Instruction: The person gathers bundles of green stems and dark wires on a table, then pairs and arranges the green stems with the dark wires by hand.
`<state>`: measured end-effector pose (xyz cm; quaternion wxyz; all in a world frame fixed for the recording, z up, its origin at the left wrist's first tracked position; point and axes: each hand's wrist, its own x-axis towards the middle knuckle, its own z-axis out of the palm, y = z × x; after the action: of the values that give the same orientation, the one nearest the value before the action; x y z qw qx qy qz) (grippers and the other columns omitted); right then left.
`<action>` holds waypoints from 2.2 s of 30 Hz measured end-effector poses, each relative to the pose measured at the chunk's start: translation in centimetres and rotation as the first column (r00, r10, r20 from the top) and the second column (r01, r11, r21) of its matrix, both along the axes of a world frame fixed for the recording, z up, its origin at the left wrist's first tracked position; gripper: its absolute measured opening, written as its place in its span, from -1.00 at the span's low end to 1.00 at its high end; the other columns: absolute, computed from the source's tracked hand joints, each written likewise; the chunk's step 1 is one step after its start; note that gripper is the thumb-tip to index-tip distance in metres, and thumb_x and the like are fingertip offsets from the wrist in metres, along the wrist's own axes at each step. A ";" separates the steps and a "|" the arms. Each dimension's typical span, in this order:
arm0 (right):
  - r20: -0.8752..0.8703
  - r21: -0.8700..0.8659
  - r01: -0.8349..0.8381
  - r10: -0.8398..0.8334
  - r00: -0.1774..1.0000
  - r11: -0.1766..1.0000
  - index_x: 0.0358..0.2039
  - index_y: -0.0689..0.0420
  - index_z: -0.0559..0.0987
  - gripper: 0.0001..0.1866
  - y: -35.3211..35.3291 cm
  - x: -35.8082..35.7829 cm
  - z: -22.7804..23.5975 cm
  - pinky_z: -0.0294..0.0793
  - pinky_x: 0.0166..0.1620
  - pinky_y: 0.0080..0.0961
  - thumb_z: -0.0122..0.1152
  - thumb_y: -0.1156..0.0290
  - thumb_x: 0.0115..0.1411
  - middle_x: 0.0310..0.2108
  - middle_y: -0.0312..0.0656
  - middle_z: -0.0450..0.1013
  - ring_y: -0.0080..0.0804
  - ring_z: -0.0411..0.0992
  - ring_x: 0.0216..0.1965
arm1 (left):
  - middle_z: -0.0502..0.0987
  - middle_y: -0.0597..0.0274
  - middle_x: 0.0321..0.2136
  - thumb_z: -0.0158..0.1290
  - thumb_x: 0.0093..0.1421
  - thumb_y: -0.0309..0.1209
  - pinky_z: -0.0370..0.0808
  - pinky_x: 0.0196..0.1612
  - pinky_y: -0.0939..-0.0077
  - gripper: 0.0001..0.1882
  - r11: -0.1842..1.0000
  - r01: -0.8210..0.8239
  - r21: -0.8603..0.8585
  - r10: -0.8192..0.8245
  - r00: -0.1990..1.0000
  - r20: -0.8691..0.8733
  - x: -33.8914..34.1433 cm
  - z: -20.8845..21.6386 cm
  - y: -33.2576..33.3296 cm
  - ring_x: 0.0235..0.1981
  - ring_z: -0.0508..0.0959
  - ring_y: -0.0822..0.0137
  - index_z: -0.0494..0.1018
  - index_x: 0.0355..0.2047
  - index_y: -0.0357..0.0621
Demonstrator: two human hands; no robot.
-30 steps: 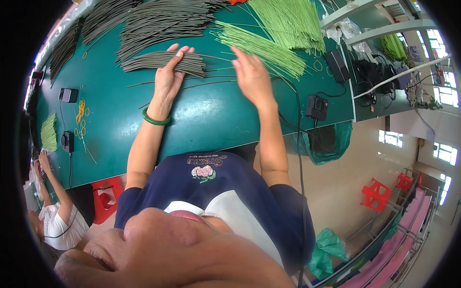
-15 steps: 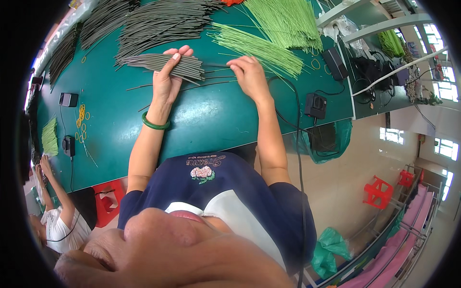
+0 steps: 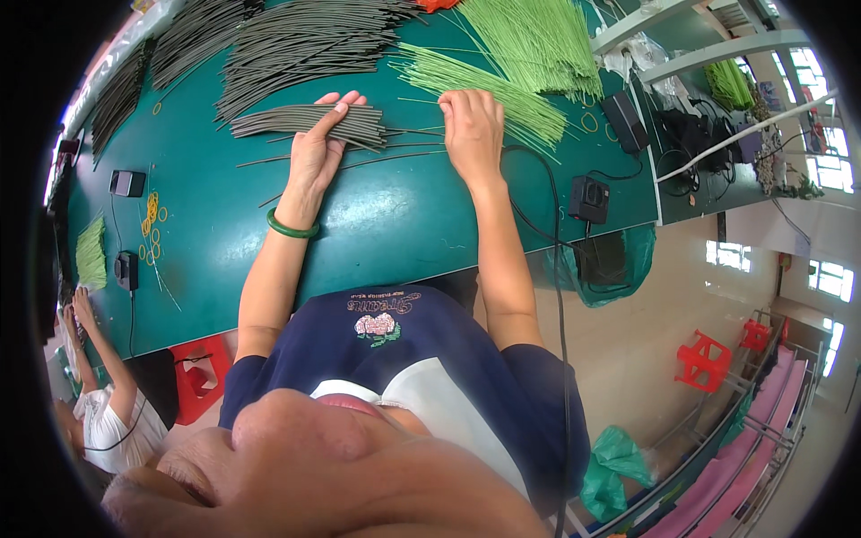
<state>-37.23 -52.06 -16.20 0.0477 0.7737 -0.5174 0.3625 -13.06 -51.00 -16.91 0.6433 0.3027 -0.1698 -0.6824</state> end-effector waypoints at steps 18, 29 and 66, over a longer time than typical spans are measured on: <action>0.116 0.078 -0.124 0.115 0.987 0.989 -0.19 0.05 0.59 -0.92 1.1 2.1 0.6 0.40 -0.01 -0.23 0.18 0.46 0.34 -0.27 -0.26 0.52 -0.17 0.40 -0.14 | 0.58 -0.22 0.03 0.10 0.32 -0.63 0.62 0.15 0.15 -0.66 1.000 0.006 -0.024 -0.006 1.000 -0.008 -0.1 -0.2 0.1 0.12 0.59 -0.03 0.34 0.08 -0.34; 0.111 0.060 -0.122 0.115 0.987 0.991 -0.19 0.05 0.59 -0.92 1.1 2.1 0.3 0.41 -0.03 -0.24 0.19 0.47 0.32 -0.28 -0.26 0.52 -0.16 0.40 -0.15 | 0.60 -0.17 0.00 0.09 0.33 -0.63 0.64 0.12 0.17 -0.73 0.999 -0.010 -0.038 0.011 0.999 0.034 -0.2 0.0 0.2 0.10 0.61 0.02 0.40 0.03 -0.28; 0.287 0.350 -0.166 0.064 0.956 0.922 0.12 0.08 0.56 -0.69 2.0 -0.3 2.2 0.47 0.03 -0.16 0.10 0.34 0.40 -0.14 -0.06 0.58 -0.04 0.53 -0.07 | 0.61 -0.15 0.00 0.09 0.32 -0.65 0.64 0.11 0.15 -0.74 0.997 -0.040 -0.070 0.041 0.999 0.016 0.5 -0.2 -0.1 0.08 0.61 0.02 0.42 0.01 -0.27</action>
<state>-37.56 -50.02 -14.03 -0.1913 0.7415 -0.5312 0.3626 -12.59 -51.06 -17.07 0.6657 0.2896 -0.1927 -0.6602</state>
